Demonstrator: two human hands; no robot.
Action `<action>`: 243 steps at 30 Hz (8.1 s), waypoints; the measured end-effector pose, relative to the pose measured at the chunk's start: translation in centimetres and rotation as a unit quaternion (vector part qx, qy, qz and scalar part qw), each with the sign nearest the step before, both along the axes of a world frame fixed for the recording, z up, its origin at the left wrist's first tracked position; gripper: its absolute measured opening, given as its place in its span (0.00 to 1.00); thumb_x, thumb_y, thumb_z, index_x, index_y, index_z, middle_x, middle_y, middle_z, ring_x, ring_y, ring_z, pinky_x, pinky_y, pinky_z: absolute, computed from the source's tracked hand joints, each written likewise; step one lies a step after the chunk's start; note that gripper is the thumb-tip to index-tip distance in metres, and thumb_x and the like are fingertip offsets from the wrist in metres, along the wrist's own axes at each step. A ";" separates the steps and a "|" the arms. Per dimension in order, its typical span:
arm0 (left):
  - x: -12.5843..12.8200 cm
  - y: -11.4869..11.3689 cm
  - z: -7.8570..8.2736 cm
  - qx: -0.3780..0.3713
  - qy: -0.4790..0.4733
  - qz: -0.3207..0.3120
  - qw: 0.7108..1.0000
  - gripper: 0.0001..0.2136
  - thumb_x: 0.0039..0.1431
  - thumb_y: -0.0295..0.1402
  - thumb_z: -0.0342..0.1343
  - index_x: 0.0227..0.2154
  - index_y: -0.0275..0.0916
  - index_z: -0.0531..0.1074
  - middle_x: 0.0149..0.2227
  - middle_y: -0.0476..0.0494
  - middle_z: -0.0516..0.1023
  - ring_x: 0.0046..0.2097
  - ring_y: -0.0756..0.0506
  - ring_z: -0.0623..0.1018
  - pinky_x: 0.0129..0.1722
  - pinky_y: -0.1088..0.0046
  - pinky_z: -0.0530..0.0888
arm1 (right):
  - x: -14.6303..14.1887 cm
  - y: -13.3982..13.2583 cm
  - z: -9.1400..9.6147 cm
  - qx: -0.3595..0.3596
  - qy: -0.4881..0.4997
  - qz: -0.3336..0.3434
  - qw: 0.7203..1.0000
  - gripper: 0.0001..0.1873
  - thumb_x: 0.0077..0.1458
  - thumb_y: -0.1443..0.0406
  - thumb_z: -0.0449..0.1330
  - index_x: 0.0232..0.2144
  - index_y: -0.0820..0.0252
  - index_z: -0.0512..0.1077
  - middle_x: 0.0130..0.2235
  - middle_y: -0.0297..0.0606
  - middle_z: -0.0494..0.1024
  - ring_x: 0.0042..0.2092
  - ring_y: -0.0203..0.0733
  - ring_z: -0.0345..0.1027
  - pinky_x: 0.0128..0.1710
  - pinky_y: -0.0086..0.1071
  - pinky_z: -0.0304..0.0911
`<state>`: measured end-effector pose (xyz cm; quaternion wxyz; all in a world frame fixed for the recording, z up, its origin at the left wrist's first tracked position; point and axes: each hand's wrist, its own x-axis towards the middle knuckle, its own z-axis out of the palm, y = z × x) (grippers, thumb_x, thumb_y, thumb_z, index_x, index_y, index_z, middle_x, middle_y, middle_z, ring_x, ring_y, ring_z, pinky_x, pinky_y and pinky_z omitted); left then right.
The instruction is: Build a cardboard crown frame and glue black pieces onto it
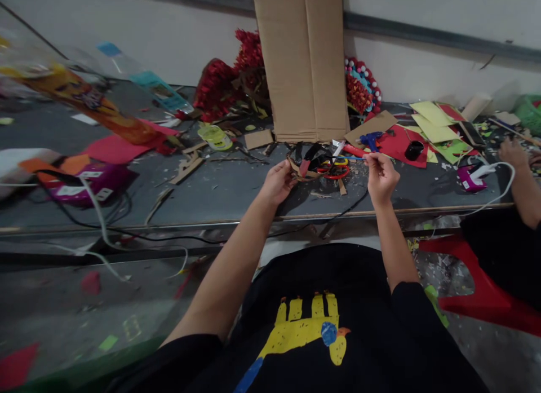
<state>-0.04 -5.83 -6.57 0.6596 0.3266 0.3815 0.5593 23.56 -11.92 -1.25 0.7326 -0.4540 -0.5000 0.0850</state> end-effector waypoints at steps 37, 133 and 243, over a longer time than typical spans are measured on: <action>0.1 -0.1 0.2 -0.007 -0.005 0.006 1.000 0.11 0.51 0.37 0.62 0.24 0.36 0.67 0.18 0.54 0.69 0.18 0.57 0.67 0.16 0.85 0.59 | 1.8 1.4 -0.2 0.029 -0.073 -0.049 0.996 0.14 0.55 0.53 0.58 0.32 0.57 0.70 0.28 0.32 0.78 0.29 0.34 0.75 0.32 0.29 0.73; 0.4 -0.9 1.1 0.016 0.018 -0.036 0.999 0.16 0.44 0.41 0.66 0.22 0.36 0.65 0.19 0.55 0.69 0.19 0.57 0.68 0.18 0.86 0.62 | 0.1 8.4 7.3 -0.020 -0.207 0.146 0.967 0.14 0.54 0.53 0.57 0.32 0.57 0.69 0.26 0.29 0.76 0.27 0.30 0.72 0.31 0.26 0.71; 0.1 0.1 -0.2 0.050 -0.048 -0.006 0.998 0.14 0.47 0.37 0.65 0.22 0.35 0.67 0.18 0.55 0.64 0.18 0.58 0.61 0.15 0.86 0.56 | -2.4 6.1 10.6 -0.071 -0.314 0.203 0.925 0.10 0.56 0.57 0.57 0.36 0.54 0.72 0.32 0.32 0.74 0.39 0.36 0.73 0.40 0.31 0.70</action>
